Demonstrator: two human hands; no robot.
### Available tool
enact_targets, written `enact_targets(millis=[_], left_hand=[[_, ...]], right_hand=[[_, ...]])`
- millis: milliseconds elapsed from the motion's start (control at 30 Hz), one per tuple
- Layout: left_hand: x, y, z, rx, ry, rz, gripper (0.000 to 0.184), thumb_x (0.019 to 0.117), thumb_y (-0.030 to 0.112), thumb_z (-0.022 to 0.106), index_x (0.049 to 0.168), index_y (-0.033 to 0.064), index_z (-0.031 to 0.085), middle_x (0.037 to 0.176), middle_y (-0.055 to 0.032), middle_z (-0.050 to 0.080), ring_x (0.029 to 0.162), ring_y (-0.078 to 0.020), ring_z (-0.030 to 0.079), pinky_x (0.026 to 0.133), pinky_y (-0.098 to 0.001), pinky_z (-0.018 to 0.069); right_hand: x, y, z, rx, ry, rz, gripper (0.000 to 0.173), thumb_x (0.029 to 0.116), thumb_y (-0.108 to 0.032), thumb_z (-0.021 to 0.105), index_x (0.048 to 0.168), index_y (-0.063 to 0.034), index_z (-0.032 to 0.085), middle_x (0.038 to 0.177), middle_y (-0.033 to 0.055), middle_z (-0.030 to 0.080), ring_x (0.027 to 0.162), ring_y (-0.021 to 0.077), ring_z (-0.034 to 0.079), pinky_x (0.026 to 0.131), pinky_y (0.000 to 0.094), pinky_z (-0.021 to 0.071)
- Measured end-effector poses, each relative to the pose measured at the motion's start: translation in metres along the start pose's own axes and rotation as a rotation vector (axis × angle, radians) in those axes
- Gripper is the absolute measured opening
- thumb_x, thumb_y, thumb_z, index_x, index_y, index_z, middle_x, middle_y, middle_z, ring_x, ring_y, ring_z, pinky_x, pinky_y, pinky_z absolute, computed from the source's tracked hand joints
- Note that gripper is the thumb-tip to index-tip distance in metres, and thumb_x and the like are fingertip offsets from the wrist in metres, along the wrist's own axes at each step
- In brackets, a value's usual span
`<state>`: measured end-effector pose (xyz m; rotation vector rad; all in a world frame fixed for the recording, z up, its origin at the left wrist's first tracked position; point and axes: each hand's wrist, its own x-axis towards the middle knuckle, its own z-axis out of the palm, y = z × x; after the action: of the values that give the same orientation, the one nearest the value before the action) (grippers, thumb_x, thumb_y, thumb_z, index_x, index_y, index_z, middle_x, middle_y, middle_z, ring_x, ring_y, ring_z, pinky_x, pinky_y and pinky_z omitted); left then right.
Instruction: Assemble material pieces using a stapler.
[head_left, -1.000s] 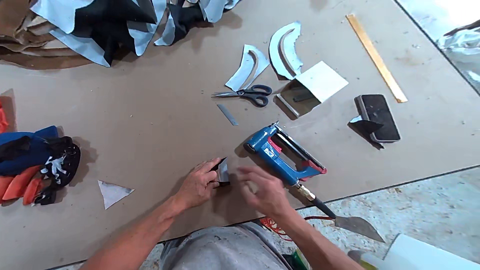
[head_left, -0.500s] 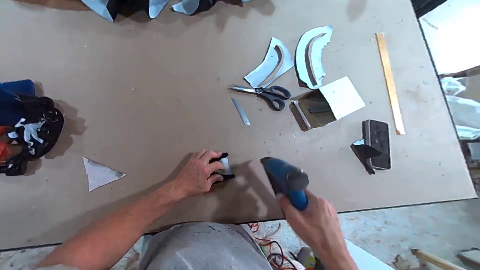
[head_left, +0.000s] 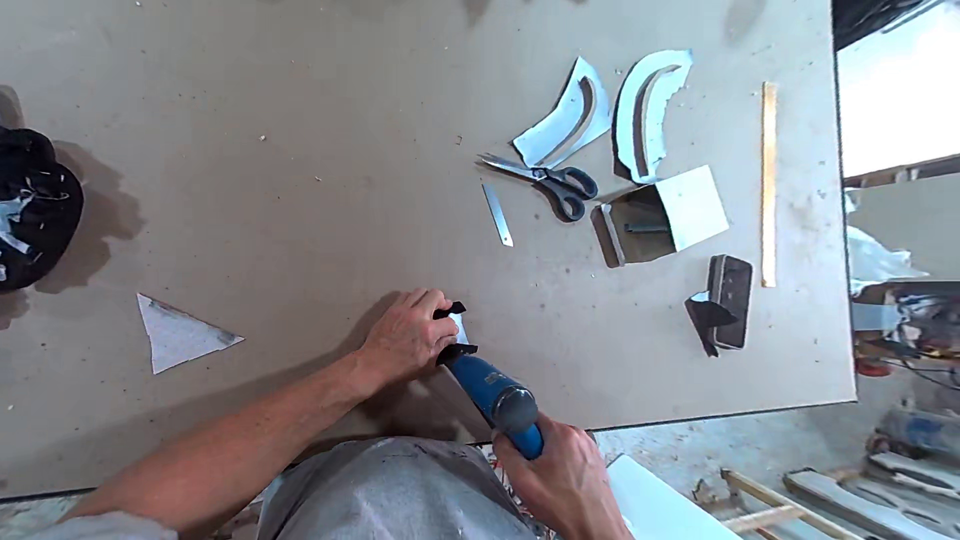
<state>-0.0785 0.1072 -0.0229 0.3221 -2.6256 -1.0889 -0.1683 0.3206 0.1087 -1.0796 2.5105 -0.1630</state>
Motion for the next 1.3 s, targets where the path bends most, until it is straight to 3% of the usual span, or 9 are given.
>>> enact_targets(millis=[167, 367, 467, 633, 700, 867, 1000, 1100, 1300], left_hand=[[-0.017, 0.006, -0.012, 0.079, 0.068, -0.104, 0.027, 0.1031, 0.035, 0.057, 0.109, 0.0211, 0.080, 0.109, -0.0065, 0.066, 0.103, -0.0225, 0.062, 0.090, -0.0398, 0.0532], [-0.044, 0.023, -0.024, 0.215, -0.116, -0.115, 0.066, 0.0742, 0.028, 0.070, 0.140, 0.0218, 0.065, 0.150, -0.0023, 0.054, 0.134, -0.0267, 0.052, 0.105, -0.0549, 0.0434], [-0.041, 0.022, -0.022, 0.251, -0.138, -0.098, 0.059, 0.0820, 0.015, 0.065, 0.141, 0.0192, 0.064, 0.147, 0.0000, 0.057, 0.135, -0.0245, 0.052, 0.109, -0.0498, 0.0449], [-0.035, 0.026, -0.023, 0.255, -0.153, -0.116, 0.062, 0.0798, 0.018, 0.071, 0.141, 0.0163, 0.063, 0.141, -0.0025, 0.060, 0.130, -0.0230, 0.054, 0.107, -0.0410, 0.0487], [-0.034, 0.029, -0.020, 0.263, -0.122, -0.135, 0.055, 0.0839, 0.020, 0.071, 0.138, 0.0150, 0.065, 0.138, -0.0030, 0.062, 0.127, -0.0228, 0.056, 0.107, -0.0396, 0.0491], [-0.035, 0.026, -0.010, 0.250, 0.046, -0.109, 0.035, 0.0989, 0.016, 0.054, 0.130, 0.0130, 0.072, 0.131, -0.0027, 0.069, 0.120, -0.0209, 0.063, 0.102, -0.0370, 0.0521], [-0.035, 0.031, -0.013, 0.244, 0.098, 0.004, 0.034, 0.0966, 0.024, 0.049, 0.117, 0.0109, 0.072, 0.137, -0.0023, 0.067, 0.138, -0.0206, 0.053, 0.115, -0.0428, 0.0432], [-0.034, 0.030, -0.010, 0.377, 0.060, 0.112, 0.031, 0.0868, 0.033, 0.066, 0.106, 0.0101, 0.074, 0.129, -0.0069, 0.070, 0.125, -0.0224, 0.064, 0.110, -0.0439, 0.0482], [-0.035, 0.023, 0.001, 0.403, 0.224, 0.166, 0.018, 0.0975, 0.009, 0.059, 0.095, 0.0092, 0.076, 0.107, -0.0060, 0.077, 0.103, -0.0191, 0.073, 0.092, -0.0355, 0.0596]], right_hand=[[0.020, 0.047, -0.020, -0.130, 0.155, 0.129, 0.039, 0.0871, -0.039, 0.061, 0.103, -0.0053, 0.072, 0.067, 0.0130, 0.065, 0.061, 0.0354, 0.066, 0.052, 0.0586, 0.0484], [0.087, 0.099, 0.002, -0.141, 0.199, 0.114, 0.059, 0.0864, -0.031, 0.075, 0.135, -0.0005, 0.060, 0.107, 0.0305, 0.068, 0.093, 0.0518, 0.067, 0.074, 0.0719, 0.0503], [0.083, 0.073, 0.000, -0.105, 0.210, -0.092, 0.064, 0.0867, -0.027, 0.074, 0.143, -0.0038, 0.057, 0.138, 0.0299, 0.055, 0.125, 0.0521, 0.054, 0.092, 0.0710, 0.0479], [0.075, 0.011, 0.061, 0.095, 0.178, -0.617, 0.050, 0.0805, -0.041, 0.079, 0.124, -0.0186, 0.073, 0.133, 0.0087, 0.064, 0.124, 0.0298, 0.060, 0.095, 0.0502, 0.0561], [0.087, 0.008, 0.087, 0.131, 0.264, -0.674, 0.043, 0.0780, -0.032, 0.079, 0.117, -0.0153, 0.074, 0.125, 0.0074, 0.068, 0.119, 0.0282, 0.063, 0.092, 0.0460, 0.0576], [0.105, 0.017, 0.089, 0.309, 0.317, -0.693, 0.018, 0.0903, -0.020, 0.070, 0.104, -0.0097, 0.076, 0.113, 0.0049, 0.073, 0.104, 0.0189, 0.070, 0.087, 0.0374, 0.0611], [0.116, 0.018, 0.073, 0.410, 0.202, -0.601, 0.016, 0.0886, -0.022, 0.073, 0.100, -0.0112, 0.078, 0.101, 0.0021, 0.075, 0.091, 0.0154, 0.073, 0.079, 0.0399, 0.0622], [0.123, 0.014, 0.060, 0.445, 0.095, -0.539, 0.011, 0.0888, -0.020, 0.076, 0.096, -0.0123, 0.078, 0.092, 0.0010, 0.074, 0.082, 0.0143, 0.071, 0.074, 0.0407, 0.0618], [0.114, 0.013, 0.067, 0.479, 0.143, -0.471, 0.014, 0.0934, -0.020, 0.071, 0.102, -0.0122, 0.079, 0.093, 0.0009, 0.075, 0.083, 0.0140, 0.072, 0.075, 0.0394, 0.0618]])
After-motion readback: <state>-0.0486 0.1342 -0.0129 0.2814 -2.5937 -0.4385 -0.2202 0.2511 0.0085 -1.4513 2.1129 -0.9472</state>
